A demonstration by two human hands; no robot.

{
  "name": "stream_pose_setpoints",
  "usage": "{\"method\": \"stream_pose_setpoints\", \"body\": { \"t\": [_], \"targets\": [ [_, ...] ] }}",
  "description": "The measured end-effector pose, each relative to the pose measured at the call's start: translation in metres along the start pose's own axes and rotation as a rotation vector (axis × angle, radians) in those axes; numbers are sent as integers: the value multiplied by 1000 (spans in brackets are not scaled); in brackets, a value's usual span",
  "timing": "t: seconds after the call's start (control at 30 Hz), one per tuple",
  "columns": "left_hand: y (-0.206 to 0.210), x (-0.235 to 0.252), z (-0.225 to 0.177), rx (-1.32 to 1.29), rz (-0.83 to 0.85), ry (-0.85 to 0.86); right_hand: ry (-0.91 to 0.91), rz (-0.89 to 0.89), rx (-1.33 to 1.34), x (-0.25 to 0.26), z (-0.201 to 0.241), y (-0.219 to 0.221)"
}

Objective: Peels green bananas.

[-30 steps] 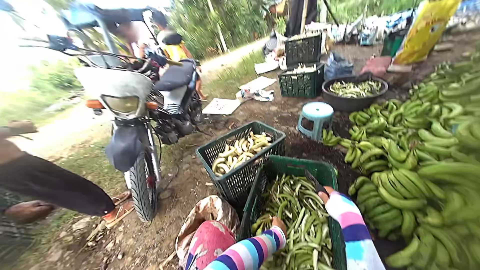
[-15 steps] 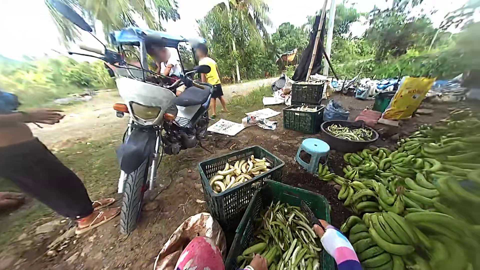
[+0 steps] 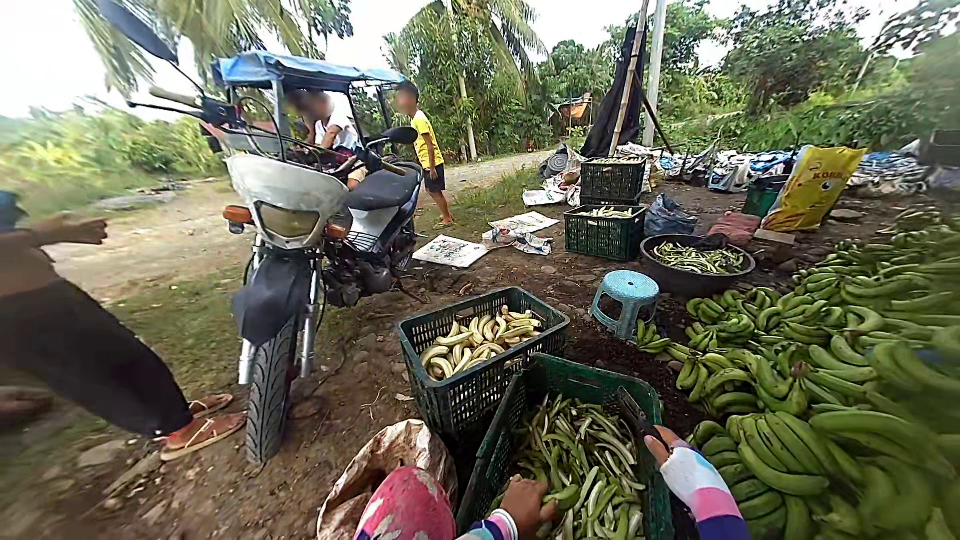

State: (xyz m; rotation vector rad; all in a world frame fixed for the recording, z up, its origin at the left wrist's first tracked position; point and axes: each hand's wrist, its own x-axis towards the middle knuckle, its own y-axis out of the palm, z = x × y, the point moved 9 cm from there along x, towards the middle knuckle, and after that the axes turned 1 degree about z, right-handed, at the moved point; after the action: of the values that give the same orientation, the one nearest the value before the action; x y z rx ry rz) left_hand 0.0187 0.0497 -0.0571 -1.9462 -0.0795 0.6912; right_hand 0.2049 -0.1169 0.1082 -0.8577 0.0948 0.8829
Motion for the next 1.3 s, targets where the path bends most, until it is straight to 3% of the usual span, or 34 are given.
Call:
{"method": "stream_pose_setpoints", "body": {
  "t": [0.17, 0.3, 0.37, 0.5, 0.63, 0.7, 0.77, 0.87, 0.97, 1.13, 1.23, 1.3],
  "targets": [
    [-19, -15, -3, -598, -179, 35, -48, -28, 51, 25, -18, 5],
    [-18, -20, 10, -1611, -457, -259, -43, -55, 48, 25, -19, 3],
    [-11, -17, 7, -1918, -433, -292, -39, -56, 55, 24, -19, 3],
    [-38, -13, -6, -1739, -322, -42, -35, -77, 44, 22, -23, -4],
    [-126, -38, -24, -1657, -330, 410, -111, -157, 111, 8, -34, -28],
    [-163, -58, -21, -1521, -351, 515, -150, -181, 198, -1, -43, -42],
    [-178, -70, -8, -1389, -390, 449, -126, -188, 259, -2, -60, -50],
    [-166, -72, 19, -1182, -429, 127, -28, -151, 257, 9, -79, -42],
    [-119, -60, 36, -767, -234, -83, 6, 2, 185, 22, -74, -13],
    [-75, -52, -3, -472, 60, -66, 40, 230, 31, 51, -75, 35],
    [-50, -42, -17, -306, 130, -38, -1, 167, 45, 81, -107, 50],
    [-37, -38, -21, -222, 184, -27, 81, 222, 7, 54, -85, 46]
  ]
}}
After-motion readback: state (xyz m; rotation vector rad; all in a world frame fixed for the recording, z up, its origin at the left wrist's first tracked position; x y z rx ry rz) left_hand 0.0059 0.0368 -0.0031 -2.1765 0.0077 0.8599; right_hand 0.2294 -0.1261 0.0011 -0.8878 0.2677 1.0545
